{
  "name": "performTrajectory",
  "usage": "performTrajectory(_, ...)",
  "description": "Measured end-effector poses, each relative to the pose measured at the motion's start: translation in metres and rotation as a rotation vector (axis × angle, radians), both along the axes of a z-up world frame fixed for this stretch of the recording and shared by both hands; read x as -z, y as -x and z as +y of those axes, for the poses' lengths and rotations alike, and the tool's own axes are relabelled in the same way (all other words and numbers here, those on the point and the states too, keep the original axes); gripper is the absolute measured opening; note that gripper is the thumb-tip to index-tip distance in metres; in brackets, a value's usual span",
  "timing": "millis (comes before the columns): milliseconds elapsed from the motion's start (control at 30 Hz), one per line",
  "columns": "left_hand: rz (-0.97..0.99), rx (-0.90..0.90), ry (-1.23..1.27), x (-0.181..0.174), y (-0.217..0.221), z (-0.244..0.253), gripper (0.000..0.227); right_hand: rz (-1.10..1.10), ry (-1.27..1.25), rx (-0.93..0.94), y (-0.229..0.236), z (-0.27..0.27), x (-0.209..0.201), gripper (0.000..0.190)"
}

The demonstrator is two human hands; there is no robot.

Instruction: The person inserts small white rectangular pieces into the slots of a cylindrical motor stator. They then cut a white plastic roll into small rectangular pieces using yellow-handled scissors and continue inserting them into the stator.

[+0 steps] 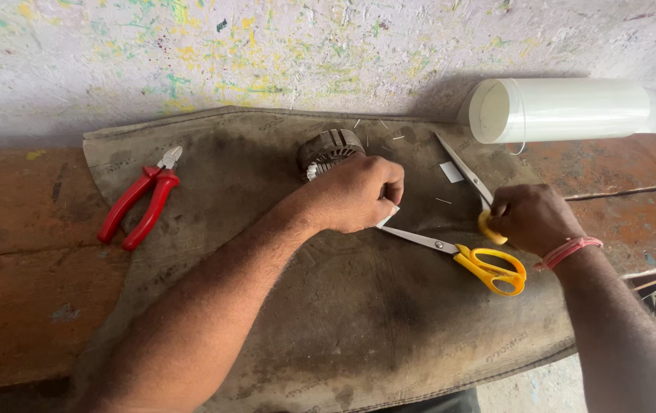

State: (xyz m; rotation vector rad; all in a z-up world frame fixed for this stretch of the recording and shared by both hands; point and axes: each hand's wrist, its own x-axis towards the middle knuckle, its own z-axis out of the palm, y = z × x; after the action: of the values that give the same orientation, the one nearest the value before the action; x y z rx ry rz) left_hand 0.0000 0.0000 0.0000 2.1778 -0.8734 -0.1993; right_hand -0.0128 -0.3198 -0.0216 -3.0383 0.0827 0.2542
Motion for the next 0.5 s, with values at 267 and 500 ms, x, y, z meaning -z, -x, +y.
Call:
performTrajectory(267,-0.113,-0.014,0.065,0.004,-0.007,0.001,0.001,-0.208,-0.338,-0.434,0.036,0.049,0.016,0.024)
performTrajectory(500,0.356,-0.03,0.027,0.018,-0.008,-0.001,0.014,-0.649,-0.182,-0.426,0.049,0.056,0.013,0.018)
